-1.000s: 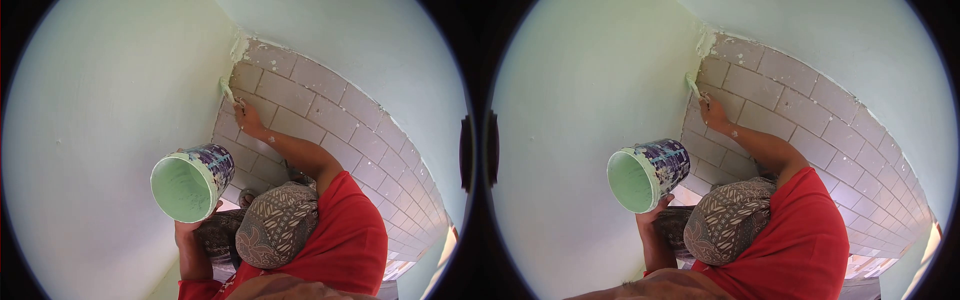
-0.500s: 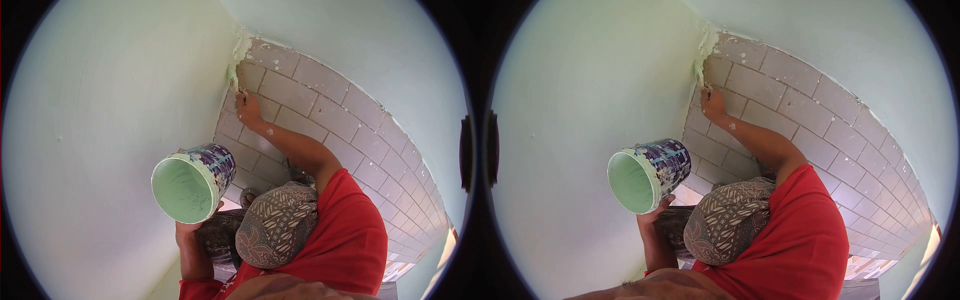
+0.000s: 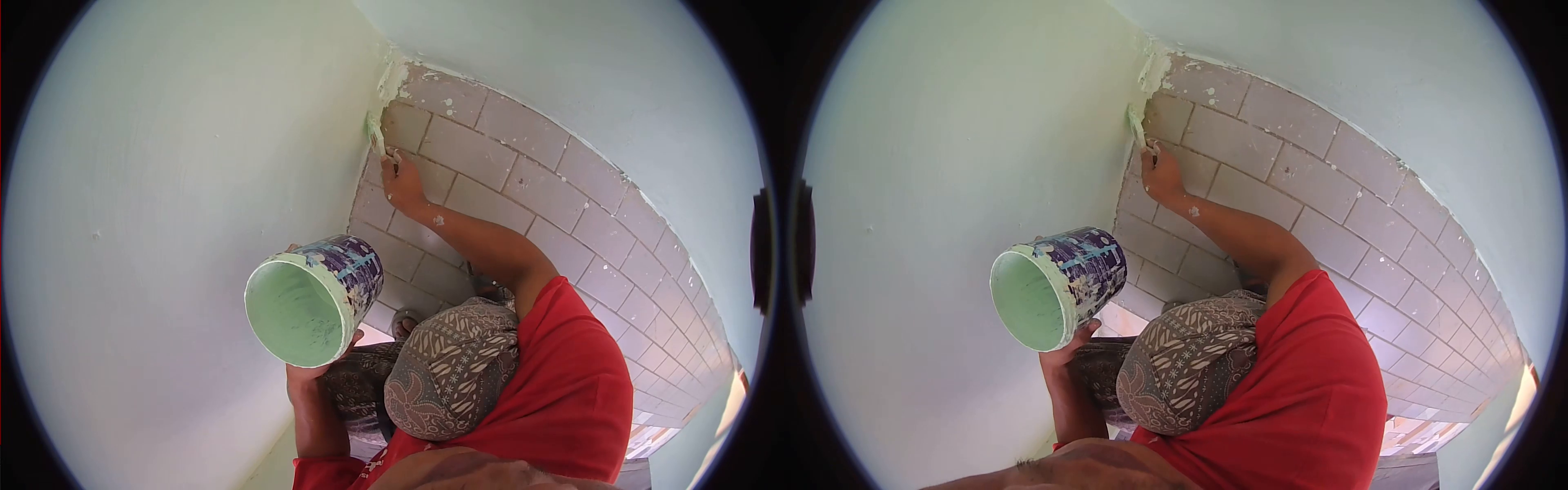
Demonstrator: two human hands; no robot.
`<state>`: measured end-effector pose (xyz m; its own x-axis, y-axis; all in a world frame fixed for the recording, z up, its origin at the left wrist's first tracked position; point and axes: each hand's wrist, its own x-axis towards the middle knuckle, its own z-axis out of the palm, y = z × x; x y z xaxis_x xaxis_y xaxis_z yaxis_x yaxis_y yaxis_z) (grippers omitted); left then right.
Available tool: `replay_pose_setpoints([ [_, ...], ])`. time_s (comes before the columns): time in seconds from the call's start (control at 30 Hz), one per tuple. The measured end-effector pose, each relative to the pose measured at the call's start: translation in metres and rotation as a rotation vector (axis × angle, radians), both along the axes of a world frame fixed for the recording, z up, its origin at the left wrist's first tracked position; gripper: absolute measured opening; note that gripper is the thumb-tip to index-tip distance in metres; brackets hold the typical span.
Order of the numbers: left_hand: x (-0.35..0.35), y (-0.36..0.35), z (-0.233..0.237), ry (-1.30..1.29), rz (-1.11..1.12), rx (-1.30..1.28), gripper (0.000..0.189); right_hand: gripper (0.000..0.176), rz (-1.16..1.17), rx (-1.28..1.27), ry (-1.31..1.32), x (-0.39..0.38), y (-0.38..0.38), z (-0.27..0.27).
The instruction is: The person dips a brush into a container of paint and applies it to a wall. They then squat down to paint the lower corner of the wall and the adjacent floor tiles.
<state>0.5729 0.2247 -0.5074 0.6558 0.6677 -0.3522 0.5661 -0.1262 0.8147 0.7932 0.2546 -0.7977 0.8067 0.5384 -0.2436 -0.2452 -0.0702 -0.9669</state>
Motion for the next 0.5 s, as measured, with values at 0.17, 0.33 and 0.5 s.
replay_pose_setpoints([
  [0.17, -0.006, 0.001, -0.003, 0.052, -0.028, 0.093, 0.076, 0.036, -0.066, 0.040, 0.075, 0.027, -0.021, 0.008],
  [0.33, -0.022, 0.002, -0.009, 0.077, -0.021, 0.105, 0.077, 0.037, -0.156, -0.007, -0.046, 0.089, 0.017, 0.013],
  [0.5, -0.013, 0.005, -0.007, 0.043, -0.082, 0.157, 0.076, 0.042, -0.006, -0.066, -0.074, 0.087, -0.002, 0.018],
])
